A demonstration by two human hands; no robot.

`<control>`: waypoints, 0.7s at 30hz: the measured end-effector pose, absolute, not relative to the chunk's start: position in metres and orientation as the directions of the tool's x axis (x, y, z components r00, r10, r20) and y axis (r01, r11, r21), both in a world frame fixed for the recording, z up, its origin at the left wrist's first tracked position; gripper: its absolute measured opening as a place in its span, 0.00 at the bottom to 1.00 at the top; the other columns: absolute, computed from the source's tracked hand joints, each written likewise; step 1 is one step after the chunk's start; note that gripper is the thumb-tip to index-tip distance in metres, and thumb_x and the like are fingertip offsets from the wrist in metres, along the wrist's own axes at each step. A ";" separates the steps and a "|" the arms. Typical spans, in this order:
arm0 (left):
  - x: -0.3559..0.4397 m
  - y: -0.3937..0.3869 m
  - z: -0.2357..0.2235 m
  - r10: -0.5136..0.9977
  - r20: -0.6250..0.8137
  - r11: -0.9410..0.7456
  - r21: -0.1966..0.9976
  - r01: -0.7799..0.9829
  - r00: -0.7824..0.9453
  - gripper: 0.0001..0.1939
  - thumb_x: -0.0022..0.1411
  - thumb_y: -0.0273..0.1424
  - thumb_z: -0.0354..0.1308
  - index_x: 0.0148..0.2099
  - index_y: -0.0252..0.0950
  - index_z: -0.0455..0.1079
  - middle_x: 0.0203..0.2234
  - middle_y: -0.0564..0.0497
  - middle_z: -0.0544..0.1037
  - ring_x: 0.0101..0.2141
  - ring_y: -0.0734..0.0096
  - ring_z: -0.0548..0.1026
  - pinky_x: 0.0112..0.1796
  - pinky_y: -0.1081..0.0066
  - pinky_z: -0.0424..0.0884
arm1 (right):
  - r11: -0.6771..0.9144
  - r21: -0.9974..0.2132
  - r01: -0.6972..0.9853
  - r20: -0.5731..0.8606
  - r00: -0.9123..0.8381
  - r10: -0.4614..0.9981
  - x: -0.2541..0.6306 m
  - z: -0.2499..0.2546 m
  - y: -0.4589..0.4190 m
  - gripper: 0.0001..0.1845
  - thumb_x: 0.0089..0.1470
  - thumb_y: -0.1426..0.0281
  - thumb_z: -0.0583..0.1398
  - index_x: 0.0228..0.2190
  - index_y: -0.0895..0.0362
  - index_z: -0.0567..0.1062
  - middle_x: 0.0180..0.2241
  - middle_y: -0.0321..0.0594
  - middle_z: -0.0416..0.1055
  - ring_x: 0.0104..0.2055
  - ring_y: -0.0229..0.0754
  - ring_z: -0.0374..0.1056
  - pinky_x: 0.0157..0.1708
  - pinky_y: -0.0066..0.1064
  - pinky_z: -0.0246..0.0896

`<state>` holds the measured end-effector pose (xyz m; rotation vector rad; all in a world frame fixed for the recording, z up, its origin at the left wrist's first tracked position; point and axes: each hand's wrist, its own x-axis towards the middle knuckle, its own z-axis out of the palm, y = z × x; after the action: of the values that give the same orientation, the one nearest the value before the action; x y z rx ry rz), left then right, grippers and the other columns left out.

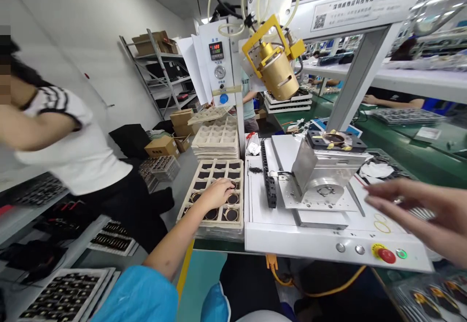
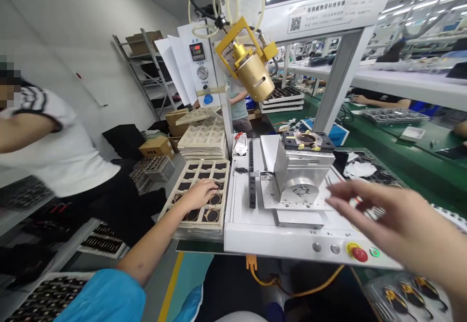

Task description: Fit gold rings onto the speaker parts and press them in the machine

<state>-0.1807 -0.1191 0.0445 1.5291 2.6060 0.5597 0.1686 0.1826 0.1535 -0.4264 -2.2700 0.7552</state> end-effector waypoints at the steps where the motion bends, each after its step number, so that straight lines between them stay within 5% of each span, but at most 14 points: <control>1: -0.180 -0.119 0.045 0.854 0.127 0.441 0.340 0.831 -0.505 0.11 0.70 0.31 0.53 0.46 0.38 0.77 0.47 0.44 0.81 0.52 0.54 0.75 0.55 0.57 0.70 | 0.827 -0.550 0.119 0.540 -0.704 0.461 0.156 0.167 0.188 0.21 0.49 0.44 0.67 0.33 0.48 0.83 0.32 0.45 0.81 0.24 0.47 0.72 0.21 0.37 0.69; 4: -0.178 -0.118 0.048 0.839 0.145 0.459 0.328 0.826 -0.524 0.11 0.69 0.31 0.52 0.40 0.38 0.77 0.42 0.44 0.80 0.49 0.52 0.75 0.52 0.55 0.72 | 0.933 -0.335 0.133 0.677 -0.655 0.337 0.117 0.199 0.203 0.24 0.58 0.50 0.60 0.43 0.56 0.81 0.44 0.53 0.78 0.40 0.53 0.75 0.40 0.45 0.72; 7: -0.178 -0.119 0.050 0.817 0.165 0.487 0.314 0.815 -0.552 0.10 0.68 0.33 0.54 0.36 0.37 0.74 0.41 0.42 0.78 0.48 0.50 0.75 0.51 0.54 0.72 | 0.960 -0.267 0.085 0.566 -0.792 0.227 0.080 0.217 0.221 0.20 0.58 0.62 0.60 0.47 0.62 0.80 0.49 0.54 0.77 0.52 0.57 0.72 0.52 0.48 0.67; 12: -0.179 -0.118 0.050 0.801 0.187 0.496 0.323 0.806 -0.569 0.10 0.68 0.35 0.54 0.33 0.38 0.70 0.37 0.44 0.77 0.44 0.53 0.75 0.49 0.55 0.72 | 0.937 -0.343 0.069 0.359 -0.912 0.199 0.049 0.231 0.244 0.12 0.50 0.68 0.67 0.39 0.53 0.83 0.35 0.35 0.81 0.36 0.47 0.77 0.40 0.38 0.73; 18: -0.174 -0.112 0.064 0.766 0.295 0.430 0.424 0.797 -0.571 0.13 0.70 0.37 0.51 0.32 0.40 0.64 0.44 0.43 0.81 0.51 0.51 0.75 0.55 0.52 0.70 | 0.841 -0.536 -0.078 0.647 -0.678 0.350 0.088 0.231 0.223 0.15 0.52 0.61 0.67 0.41 0.55 0.80 0.42 0.43 0.80 0.45 0.52 0.76 0.53 0.48 0.71; 21: -0.164 -0.098 0.080 0.763 0.336 0.350 0.505 0.789 -0.553 0.16 0.73 0.40 0.45 0.32 0.41 0.60 0.49 0.44 0.81 0.49 0.59 0.79 0.50 0.60 0.74 | 0.728 -0.643 -0.237 0.701 -0.564 0.436 0.131 0.209 0.196 0.15 0.56 0.61 0.68 0.44 0.54 0.78 0.45 0.46 0.79 0.47 0.50 0.75 0.53 0.44 0.71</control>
<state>-0.1637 -0.0981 0.0800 1.5038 2.6141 1.0171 0.1308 0.1959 0.2093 -0.1518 -1.9825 0.8931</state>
